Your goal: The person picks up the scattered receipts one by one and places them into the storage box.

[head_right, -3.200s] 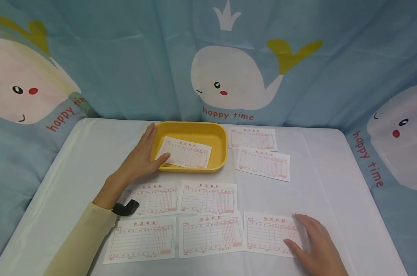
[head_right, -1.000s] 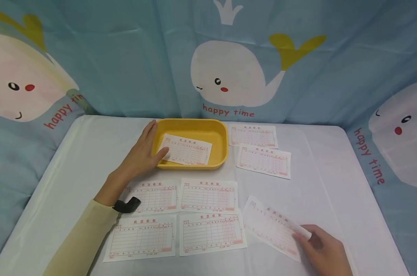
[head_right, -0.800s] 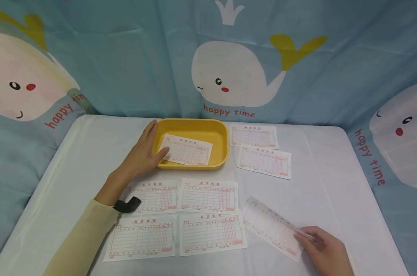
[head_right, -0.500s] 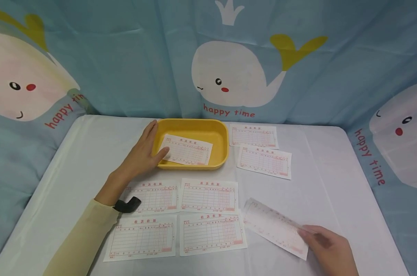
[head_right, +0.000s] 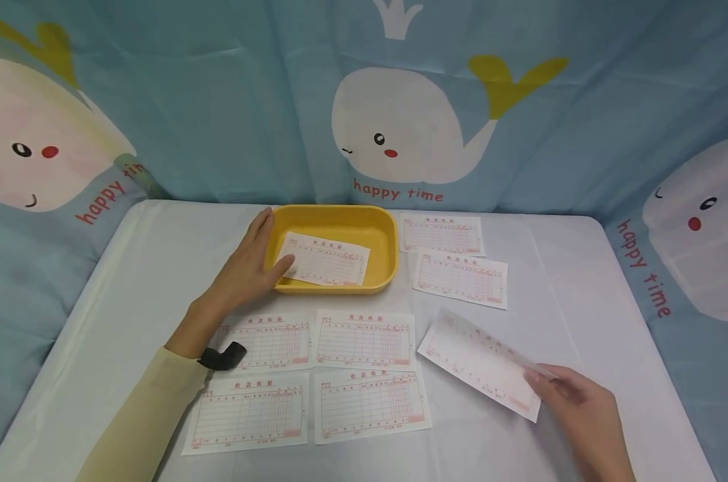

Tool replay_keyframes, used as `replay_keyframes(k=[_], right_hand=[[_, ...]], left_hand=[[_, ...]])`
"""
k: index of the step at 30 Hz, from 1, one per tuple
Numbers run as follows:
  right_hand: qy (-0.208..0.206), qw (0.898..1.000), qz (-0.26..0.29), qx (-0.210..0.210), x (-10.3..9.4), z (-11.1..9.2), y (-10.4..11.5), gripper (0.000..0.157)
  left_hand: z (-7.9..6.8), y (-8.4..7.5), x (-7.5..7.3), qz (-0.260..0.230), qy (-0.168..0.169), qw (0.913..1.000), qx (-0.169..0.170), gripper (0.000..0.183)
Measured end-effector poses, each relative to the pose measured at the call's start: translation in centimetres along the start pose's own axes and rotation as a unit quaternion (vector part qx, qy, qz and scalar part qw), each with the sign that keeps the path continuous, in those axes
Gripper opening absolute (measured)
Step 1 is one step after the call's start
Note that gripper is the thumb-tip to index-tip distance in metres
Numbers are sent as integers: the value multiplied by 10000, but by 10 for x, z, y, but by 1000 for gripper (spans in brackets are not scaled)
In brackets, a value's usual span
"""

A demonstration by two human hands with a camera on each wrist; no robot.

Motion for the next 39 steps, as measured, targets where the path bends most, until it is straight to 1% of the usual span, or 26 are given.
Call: replay_keyframes(k=[2, 5, 8, 11, 14, 19, 22, 27, 34, 39], right_hand=[[-76, 9998, 182, -83, 1, 1, 7, 35], [-162, 9972, 725, -81, 2, 3, 17, 25], [-88, 9891, 1473, -37, 7, 5, 25, 19], [29, 9845, 1749, -145, 15, 6, 35, 19], [130, 9823, 1838, -346, 24, 6, 48, 20], [162, 9735, 2210, -559, 33, 8, 67, 19], [111, 9712, 2292, -634, 36, 9, 77, 17], [81, 9725, 2119, -962, 43, 11, 97, 18], [206, 9694, 2051, -1333, 54, 13, 128, 24], [264, 9694, 1837, -1604, 63, 16, 145, 26]], left_hand=[[0, 0, 0, 11, -9, 10000, 3, 94], [0, 1, 0, 21, -38, 10000, 12, 93], [-1, 2, 0, 48, -26, 10000, 29, 93], [-2, 3, 0, 94, 18, 10000, 3, 93], [-2, 4, -2, 132, 30, 9999, 6, 93], [0, 2, -1, 101, -7, 9999, 45, 93], [0, 2, -1, 116, 8, 9999, 21, 93], [0, 2, -1, 134, 1, 9999, 13, 94], [0, 2, -2, 67, -35, 10000, 12, 93], [1, 3, 1, -1, -8, 10000, -6, 92]])
Point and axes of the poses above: each hand's wrist, its own z-axis towards the middle knuckle, its own x-axis out of the palm, y = z × x, the point moved 9 cm from there along z, towards the middle knuckle, and after that the axes turned 13 degrees about -y, right-handed, at the moved point
